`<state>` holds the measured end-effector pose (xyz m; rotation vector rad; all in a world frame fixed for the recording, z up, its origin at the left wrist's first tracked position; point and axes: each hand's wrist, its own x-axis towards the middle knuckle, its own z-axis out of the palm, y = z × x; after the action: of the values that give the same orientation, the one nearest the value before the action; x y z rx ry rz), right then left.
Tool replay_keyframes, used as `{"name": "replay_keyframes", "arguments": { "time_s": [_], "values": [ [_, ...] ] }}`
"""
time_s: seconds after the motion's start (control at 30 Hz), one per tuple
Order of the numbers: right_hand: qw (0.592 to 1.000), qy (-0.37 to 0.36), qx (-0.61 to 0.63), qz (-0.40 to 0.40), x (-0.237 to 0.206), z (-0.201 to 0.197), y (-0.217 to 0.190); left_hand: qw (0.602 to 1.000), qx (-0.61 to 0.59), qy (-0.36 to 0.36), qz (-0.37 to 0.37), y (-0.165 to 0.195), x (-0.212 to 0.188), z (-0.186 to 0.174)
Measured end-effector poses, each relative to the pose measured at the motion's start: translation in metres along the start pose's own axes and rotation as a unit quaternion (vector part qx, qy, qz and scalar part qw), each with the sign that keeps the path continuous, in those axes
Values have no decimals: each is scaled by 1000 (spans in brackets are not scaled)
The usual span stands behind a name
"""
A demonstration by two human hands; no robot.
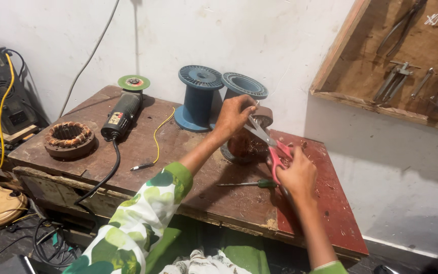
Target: The person removes copper wire from a motor stator using a screwdriver and their hands. They then use scissors to cut remaining wire strands and continue pulling out copper wire by hand.
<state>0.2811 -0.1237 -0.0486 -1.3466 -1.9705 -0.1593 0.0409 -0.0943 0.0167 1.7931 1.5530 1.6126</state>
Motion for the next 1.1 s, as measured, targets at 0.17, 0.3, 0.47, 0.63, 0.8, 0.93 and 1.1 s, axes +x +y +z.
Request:
{"name": "replay_keyframes", "arguments": {
  "time_s": [0.17,0.3,0.47,0.63,0.8,0.93,1.1],
  "values": [
    [919,-203,246,232,-54,3,17,999,-46,-23,-17,-4,-3,-7],
    [654,-259,640,309,-110,6,17,996,-82,-15,3,-8,1,-1],
    [500,-372,722,301,-123,10,4,984,-165,33,-49,-23,-7,3],
    [442,-396,737,322,-97,13,-3,950,-299,64,-65,-32,-17,8],
    [386,-423,749,333,-89,5,-8,963,-248,71,-82,-40,-24,13],
    [271,-453,776,345,-91,-5,-13,992,-31,117,37,-48,-21,14],
    [209,-458,803,320,-92,-13,-23,970,141,-1,196,-48,1,-1]
  ]
}}
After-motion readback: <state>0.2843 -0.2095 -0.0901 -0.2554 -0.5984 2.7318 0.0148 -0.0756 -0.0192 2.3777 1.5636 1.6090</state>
